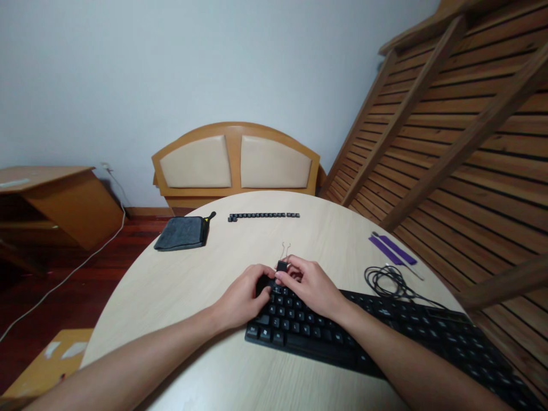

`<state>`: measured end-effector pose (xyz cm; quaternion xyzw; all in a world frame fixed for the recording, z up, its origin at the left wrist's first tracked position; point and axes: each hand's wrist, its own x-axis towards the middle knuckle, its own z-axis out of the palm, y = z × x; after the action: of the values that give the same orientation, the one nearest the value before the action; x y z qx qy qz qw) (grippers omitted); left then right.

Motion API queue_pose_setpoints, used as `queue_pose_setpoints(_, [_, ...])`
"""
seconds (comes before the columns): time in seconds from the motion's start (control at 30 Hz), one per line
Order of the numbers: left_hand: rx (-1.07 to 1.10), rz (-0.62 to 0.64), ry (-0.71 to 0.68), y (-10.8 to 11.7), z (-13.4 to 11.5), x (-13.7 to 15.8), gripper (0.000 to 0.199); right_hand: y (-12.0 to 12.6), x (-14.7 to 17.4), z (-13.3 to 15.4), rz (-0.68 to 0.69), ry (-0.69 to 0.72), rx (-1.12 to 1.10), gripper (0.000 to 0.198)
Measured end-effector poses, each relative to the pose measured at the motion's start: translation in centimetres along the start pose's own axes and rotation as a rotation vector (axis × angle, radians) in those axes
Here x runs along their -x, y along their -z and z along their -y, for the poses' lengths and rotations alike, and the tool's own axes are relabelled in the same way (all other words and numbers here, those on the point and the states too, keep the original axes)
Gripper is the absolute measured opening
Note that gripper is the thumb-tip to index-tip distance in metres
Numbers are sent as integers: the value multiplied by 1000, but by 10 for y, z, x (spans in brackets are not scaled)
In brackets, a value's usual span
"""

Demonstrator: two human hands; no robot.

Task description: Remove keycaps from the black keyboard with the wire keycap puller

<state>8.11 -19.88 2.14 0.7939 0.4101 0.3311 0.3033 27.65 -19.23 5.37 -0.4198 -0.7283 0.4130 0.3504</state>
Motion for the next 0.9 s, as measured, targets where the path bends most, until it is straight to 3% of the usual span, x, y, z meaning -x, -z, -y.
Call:
queue_pose_setpoints(0.3, [-12, 13, -11, 1, -3, 1, 22, -2, 1, -1, 17, -3, 3, 20])
queue_pose_setpoints(0.9, [-73, 42, -44, 3, -4, 2, 21, -1, 6, 1, 48, 157, 387, 22])
